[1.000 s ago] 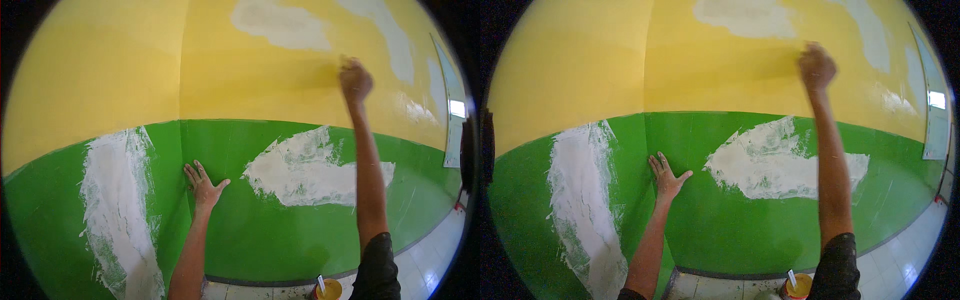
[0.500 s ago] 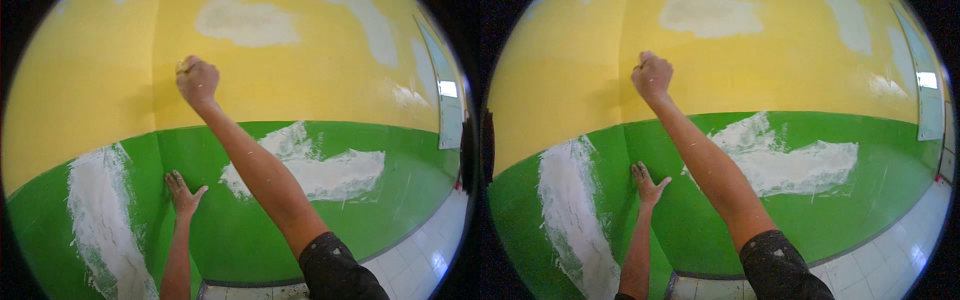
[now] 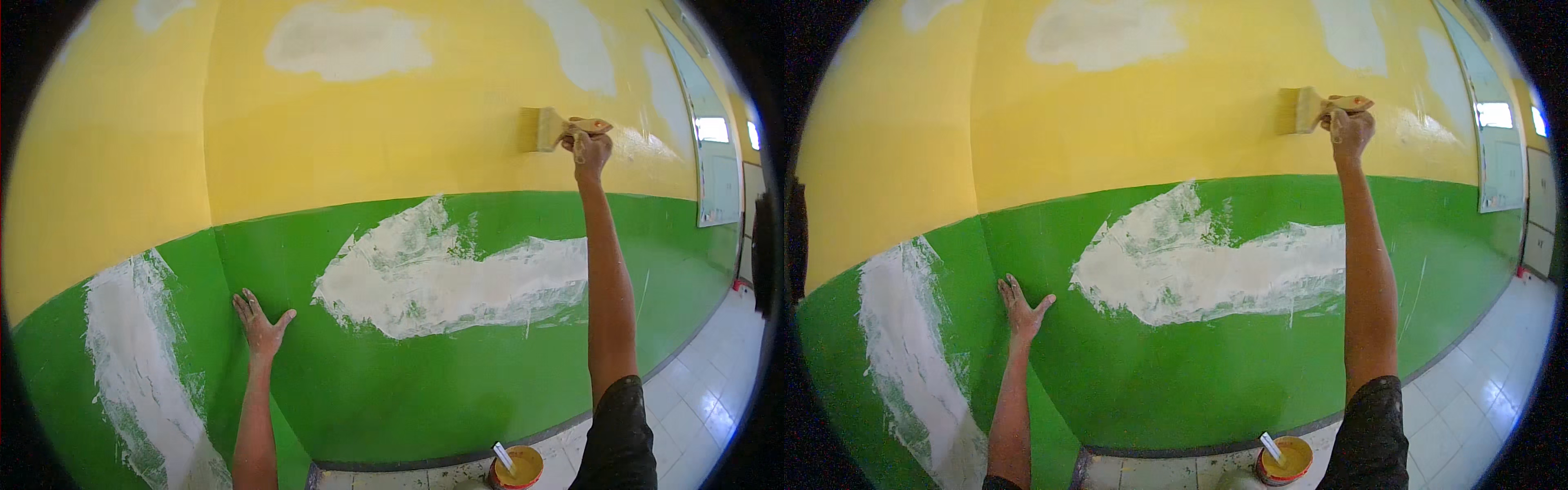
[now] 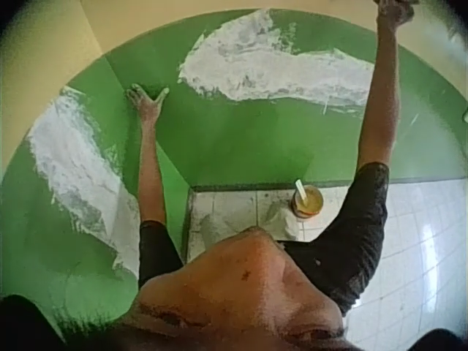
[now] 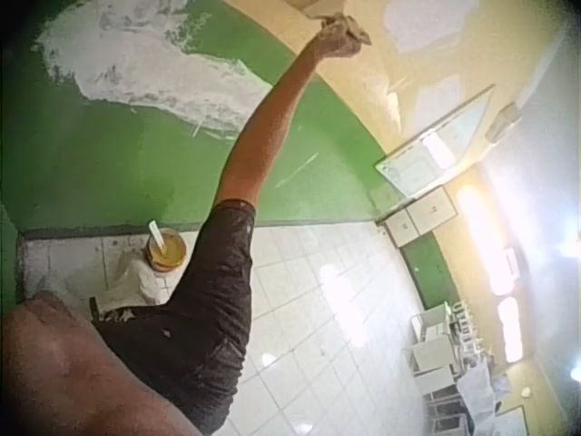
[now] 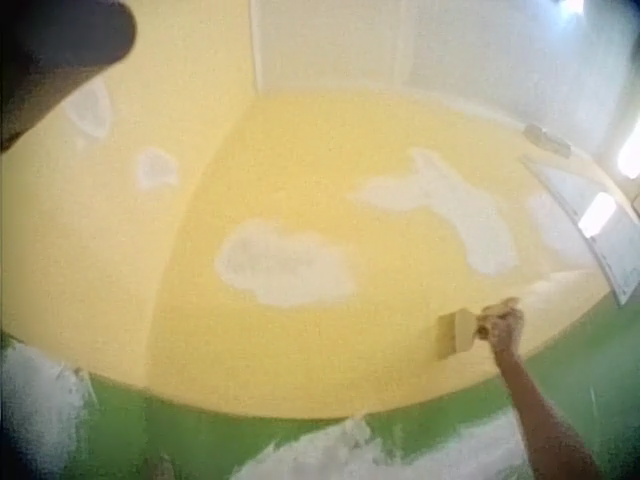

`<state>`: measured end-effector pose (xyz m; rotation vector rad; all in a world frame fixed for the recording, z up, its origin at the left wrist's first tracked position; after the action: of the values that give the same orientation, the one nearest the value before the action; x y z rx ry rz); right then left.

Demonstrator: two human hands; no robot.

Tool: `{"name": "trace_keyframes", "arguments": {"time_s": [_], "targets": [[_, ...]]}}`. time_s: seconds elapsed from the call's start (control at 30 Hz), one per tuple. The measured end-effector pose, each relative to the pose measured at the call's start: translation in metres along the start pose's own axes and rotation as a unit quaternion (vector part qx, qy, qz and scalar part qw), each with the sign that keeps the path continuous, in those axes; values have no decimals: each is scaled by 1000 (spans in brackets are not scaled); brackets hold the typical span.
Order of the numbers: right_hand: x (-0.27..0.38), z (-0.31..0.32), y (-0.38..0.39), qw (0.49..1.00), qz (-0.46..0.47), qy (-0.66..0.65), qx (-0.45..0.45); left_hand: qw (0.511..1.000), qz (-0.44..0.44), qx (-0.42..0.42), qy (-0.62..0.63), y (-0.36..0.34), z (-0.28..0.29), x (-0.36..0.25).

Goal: Painting a green and yellow wall with yellow paint using a brush.

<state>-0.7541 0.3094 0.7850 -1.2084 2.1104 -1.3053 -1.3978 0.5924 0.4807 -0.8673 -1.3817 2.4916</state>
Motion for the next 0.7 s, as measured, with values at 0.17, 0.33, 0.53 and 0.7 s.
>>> {"name": "trace_keyframes", "arguments": {"time_s": [0.17,0.33,0.53,0.7], "targets": [[77,-39,46,882,234,397,-103,999,36,27,0,2,0,0],[78,-189,139,857,325,399,22,997,58,59,-12,-1,-6,3],[137,-295,232,912,339,189,132,999,25,42,-5,-3,-4,-10],[136,-275,195,978,123,80,149,1000,18,23,-8,-1,-1,7]]}}
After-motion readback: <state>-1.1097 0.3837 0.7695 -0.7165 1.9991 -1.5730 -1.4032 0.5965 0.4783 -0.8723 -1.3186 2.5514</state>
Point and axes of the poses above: each hand's wrist, its own y-axis away from the middle knuckle, its own z-axis out of the back of the hand, x = y × z, the point moved 7 cm from there along -y, towards the middle knuckle, and after that the axes turned 1 degree about z, right-handed, at the moved point
